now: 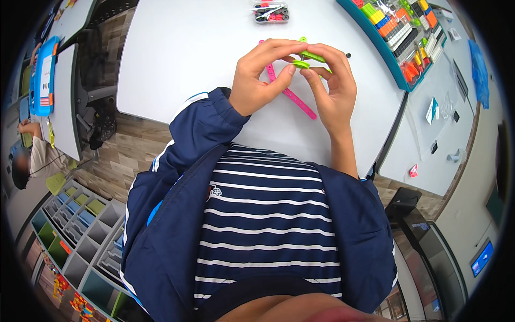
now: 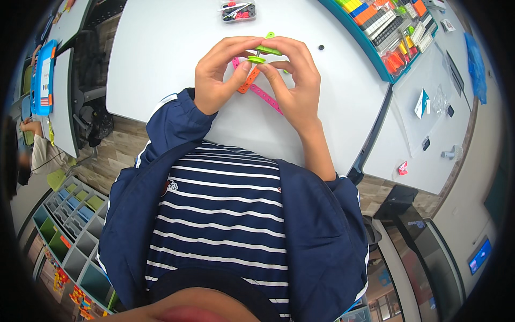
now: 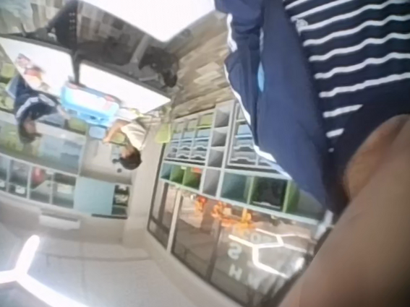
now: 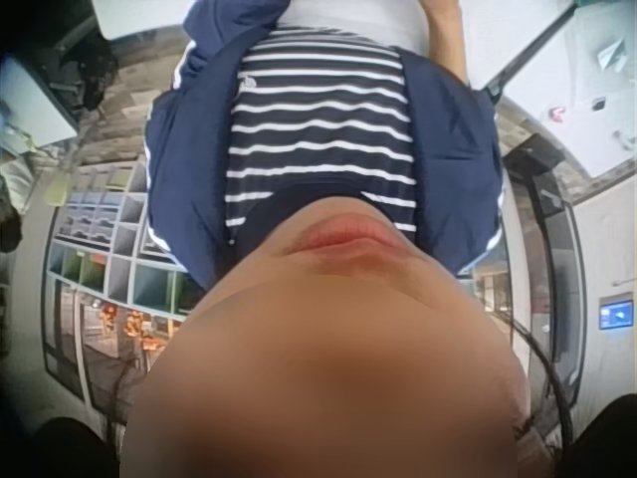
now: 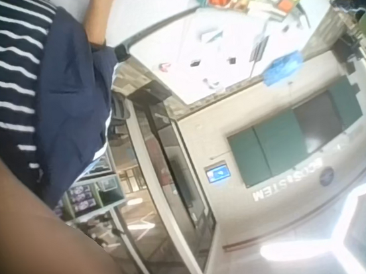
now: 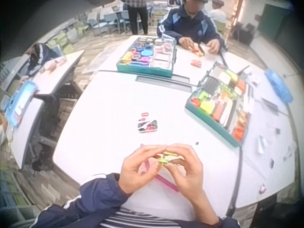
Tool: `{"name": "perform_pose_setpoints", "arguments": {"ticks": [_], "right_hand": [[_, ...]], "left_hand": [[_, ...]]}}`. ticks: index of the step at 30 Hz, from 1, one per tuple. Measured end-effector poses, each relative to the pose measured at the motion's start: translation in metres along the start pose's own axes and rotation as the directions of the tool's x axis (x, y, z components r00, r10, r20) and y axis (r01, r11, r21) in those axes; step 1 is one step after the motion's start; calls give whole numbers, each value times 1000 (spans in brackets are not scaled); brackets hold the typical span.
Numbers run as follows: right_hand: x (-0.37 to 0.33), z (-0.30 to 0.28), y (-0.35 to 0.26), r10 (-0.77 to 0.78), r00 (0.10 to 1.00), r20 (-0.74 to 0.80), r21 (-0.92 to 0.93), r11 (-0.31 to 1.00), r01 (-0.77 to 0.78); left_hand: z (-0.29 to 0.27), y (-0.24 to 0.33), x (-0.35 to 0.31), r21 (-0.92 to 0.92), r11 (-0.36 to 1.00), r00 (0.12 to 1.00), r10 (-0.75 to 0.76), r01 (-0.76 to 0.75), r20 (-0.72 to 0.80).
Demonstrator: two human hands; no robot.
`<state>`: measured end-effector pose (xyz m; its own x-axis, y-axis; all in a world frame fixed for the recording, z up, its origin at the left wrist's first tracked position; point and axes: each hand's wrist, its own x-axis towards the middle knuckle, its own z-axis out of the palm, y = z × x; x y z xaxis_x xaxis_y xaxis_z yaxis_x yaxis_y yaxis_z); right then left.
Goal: The person assembles a pair of knitting needles by connecting green plastic pieces to pink and orange rods, then attaches the assembly to a gray base plate. They repeatedly pick up, align, and press the components together on a white table.
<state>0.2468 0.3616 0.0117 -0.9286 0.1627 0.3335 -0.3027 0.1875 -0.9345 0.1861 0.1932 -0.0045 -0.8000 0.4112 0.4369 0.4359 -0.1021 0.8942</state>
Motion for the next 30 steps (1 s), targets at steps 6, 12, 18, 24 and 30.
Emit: {"name": "perform_pose_setpoints", "arguments": {"ticks": [6,12,18,24,30], "right_hand": [[-1,-2,2,29,998,50,38,999,-31],[-3,-1,3,111,993,45,130,985,-116],[0,-6,1,101,993,62,135,985,-108],[0,-6,0,90,995,50,119,988,-95],[-1,-4,3,58,995,77,-48,997,-54]], "left_hand": [[-2,1,1,29,999,999,-41,41,-24],[-3,-1,-2,-52,982,983,-182,181,-5],[-3,-3,-1,-171,973,988,-149,152,32],[-5,-2,-1,-218,959,983,-174,181,51],[-2,-4,-2,-344,888,952,-293,305,86]]}}
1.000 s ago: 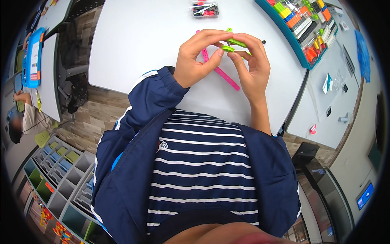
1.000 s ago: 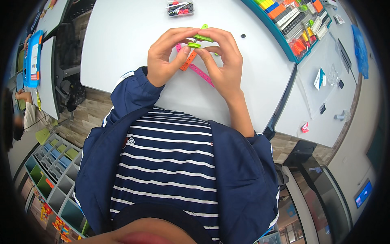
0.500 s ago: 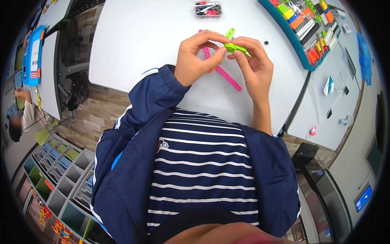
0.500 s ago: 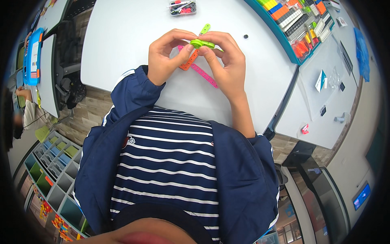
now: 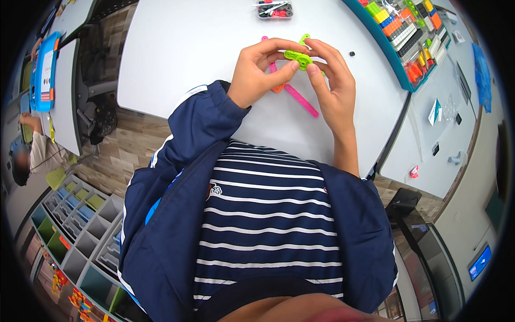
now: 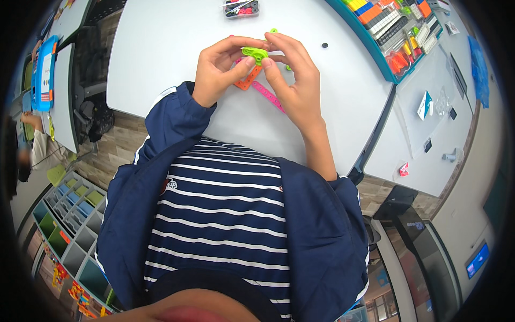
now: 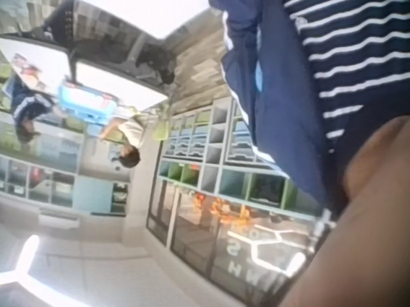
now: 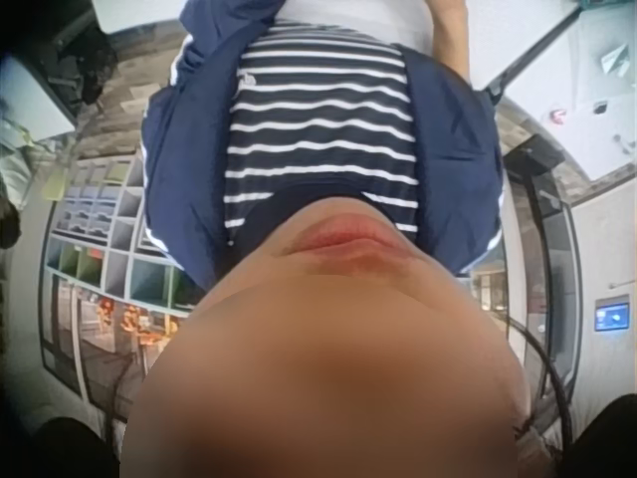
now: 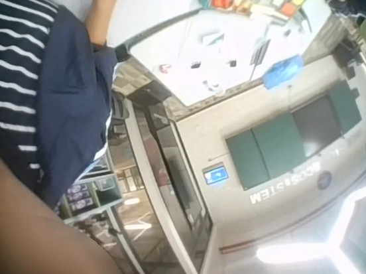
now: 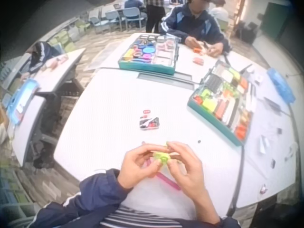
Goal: The person assembles a pair of knitting needles by connecting green plastic pieces to pink and orange rods, then attaches the assembly to a gray base plate. They repeatedly pick up, align, and press the components together on a white table.
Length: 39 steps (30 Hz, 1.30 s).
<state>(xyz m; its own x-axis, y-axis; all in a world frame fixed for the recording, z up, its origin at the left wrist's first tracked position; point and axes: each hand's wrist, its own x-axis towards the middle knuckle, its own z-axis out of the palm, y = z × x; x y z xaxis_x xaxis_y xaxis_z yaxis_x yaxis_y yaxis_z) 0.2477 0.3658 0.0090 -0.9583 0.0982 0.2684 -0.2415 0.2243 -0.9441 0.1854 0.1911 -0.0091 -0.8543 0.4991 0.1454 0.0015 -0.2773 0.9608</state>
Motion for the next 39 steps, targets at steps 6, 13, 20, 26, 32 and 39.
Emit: {"name": "perform_pose_setpoints", "arguments": {"ticks": [6,13,20,26,32,39], "right_hand": [[-4,-2,-2,182,983,39,-1,983,-182],[-8,4,6,196,981,-14,104,976,-193],[-7,4,9,209,978,-13,153,967,-205],[-5,4,6,246,969,12,179,953,-244],[-1,3,0,156,986,-49,24,988,-155],[1,2,0,-69,997,-34,-268,962,57]], "left_hand": [[-2,-1,-1,-91,973,978,-210,210,12],[0,-2,-1,-160,949,961,-276,271,-9],[-2,-7,0,-193,930,948,-318,312,2],[-2,-4,1,-182,941,956,-292,284,-18],[1,2,2,-155,952,957,-279,265,-76],[-1,0,1,-131,967,971,-230,219,-69]]}}
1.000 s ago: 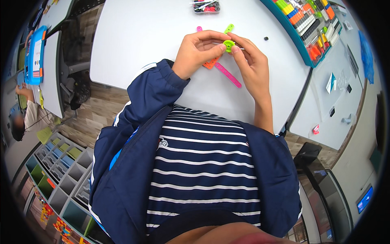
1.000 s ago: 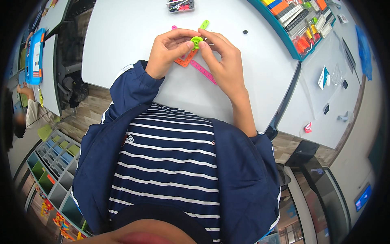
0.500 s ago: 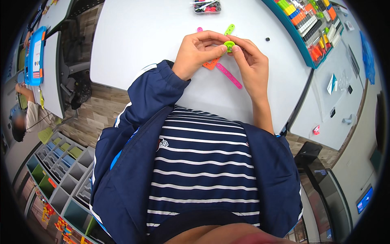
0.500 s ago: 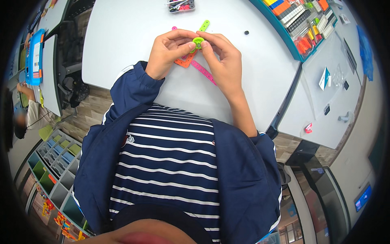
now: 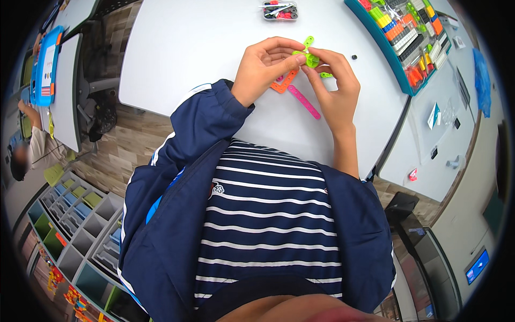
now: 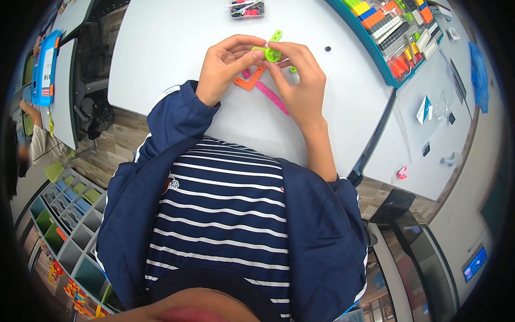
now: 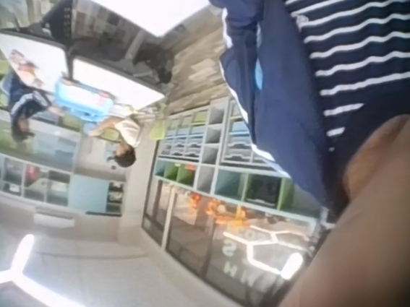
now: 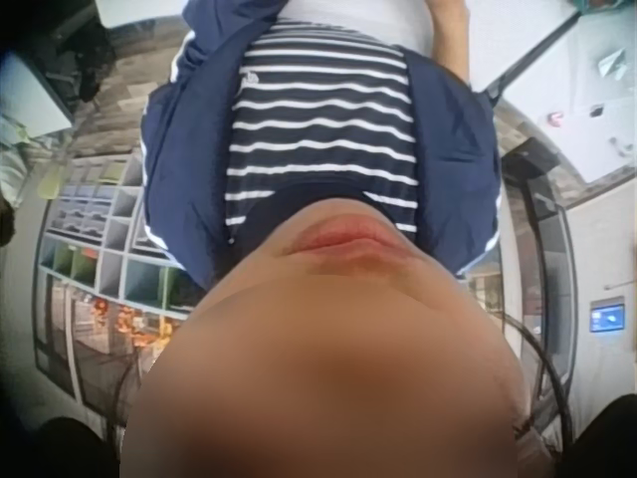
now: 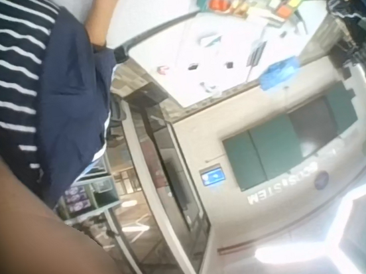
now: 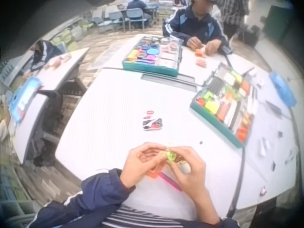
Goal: The person assembles a pair of knitting needles by connecting green plastic pieces to pink and orange rods, then attaches the assembly to a gray base plate. They repeatedly pick up, align, and press the components together on a white table.
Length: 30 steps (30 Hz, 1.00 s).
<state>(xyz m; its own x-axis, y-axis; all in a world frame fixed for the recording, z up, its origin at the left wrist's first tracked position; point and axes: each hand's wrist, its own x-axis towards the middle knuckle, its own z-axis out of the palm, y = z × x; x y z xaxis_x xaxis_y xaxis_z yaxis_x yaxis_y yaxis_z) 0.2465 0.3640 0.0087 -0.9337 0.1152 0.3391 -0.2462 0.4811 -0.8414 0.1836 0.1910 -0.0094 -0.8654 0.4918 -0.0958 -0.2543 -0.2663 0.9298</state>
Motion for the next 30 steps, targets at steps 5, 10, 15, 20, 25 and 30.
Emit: {"name": "perform_pose_setpoints", "arguments": {"ticks": [5,10,15,20,25,30], "right_hand": [[-2,-2,3,82,996,-32,121,990,-78],[-1,-1,4,31,998,-55,135,991,-24],[-2,0,6,56,996,-64,124,991,-48],[-2,-2,6,100,995,-25,172,981,-94],[-2,-7,2,217,975,54,247,943,-223],[-2,-6,1,265,958,113,410,866,-288]], "left_hand": [[-4,1,0,64,998,999,-18,15,48],[1,-1,-2,49,994,995,92,-94,37],[-1,-3,-2,66,995,996,73,-76,46],[0,-2,-2,90,993,996,75,-79,46],[-4,6,-2,21,998,993,-57,55,99],[0,6,1,0,1000,990,-15,15,143]]}}
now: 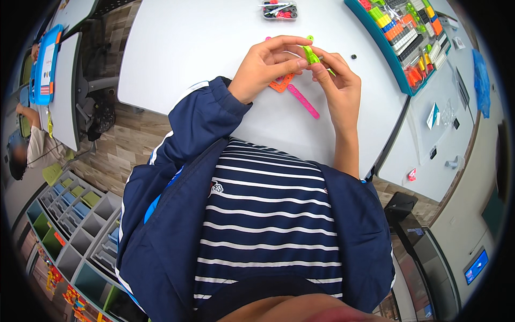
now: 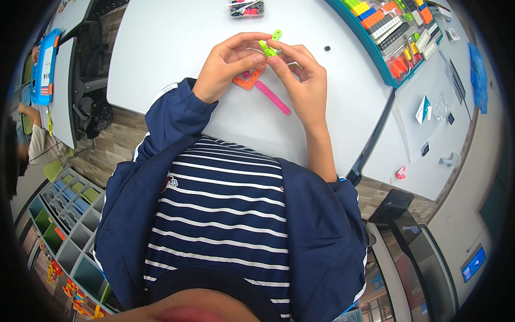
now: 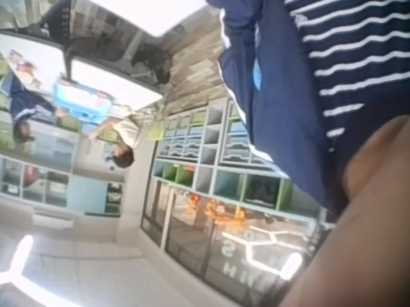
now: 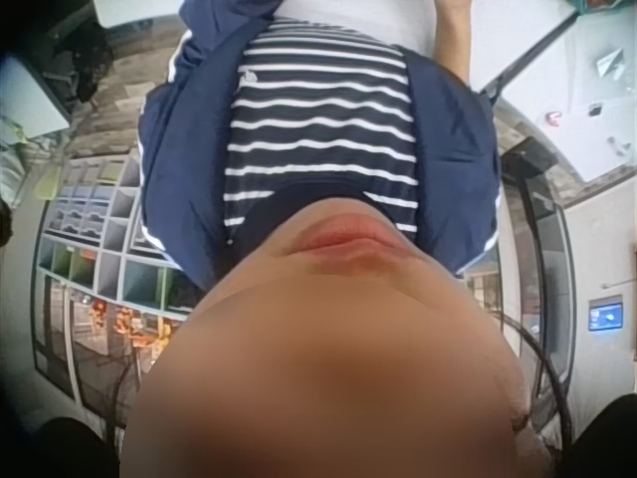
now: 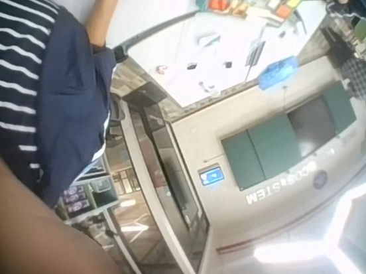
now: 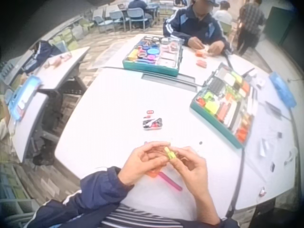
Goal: The person assembles a pair of knitting needles by connecting green plastic pieces to pink and orange rods, then attaches the assembly to a gray base plate. They repeatedly pick up, align, and press the components together on a white table.
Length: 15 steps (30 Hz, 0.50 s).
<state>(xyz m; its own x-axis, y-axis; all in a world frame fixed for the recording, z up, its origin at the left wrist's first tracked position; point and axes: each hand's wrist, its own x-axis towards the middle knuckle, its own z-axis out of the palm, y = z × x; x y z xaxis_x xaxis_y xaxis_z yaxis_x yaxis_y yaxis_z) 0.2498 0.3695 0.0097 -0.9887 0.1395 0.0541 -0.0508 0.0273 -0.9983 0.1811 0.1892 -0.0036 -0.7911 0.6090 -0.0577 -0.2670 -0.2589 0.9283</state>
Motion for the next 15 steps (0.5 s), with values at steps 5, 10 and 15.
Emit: {"name": "perform_pose_setpoints", "arguments": {"ticks": [5,10,15], "right_hand": [[-2,0,-1,42,998,45,45,998,-44],[-2,1,-2,74,994,76,63,995,-79],[-3,3,-2,56,998,29,2,998,-56]], "left_hand": [[1,1,-1,10,1000,1000,-5,6,-9],[-4,-2,0,81,997,1000,-15,16,-18],[-4,-7,-1,-30,1000,998,8,-9,-55]]}}
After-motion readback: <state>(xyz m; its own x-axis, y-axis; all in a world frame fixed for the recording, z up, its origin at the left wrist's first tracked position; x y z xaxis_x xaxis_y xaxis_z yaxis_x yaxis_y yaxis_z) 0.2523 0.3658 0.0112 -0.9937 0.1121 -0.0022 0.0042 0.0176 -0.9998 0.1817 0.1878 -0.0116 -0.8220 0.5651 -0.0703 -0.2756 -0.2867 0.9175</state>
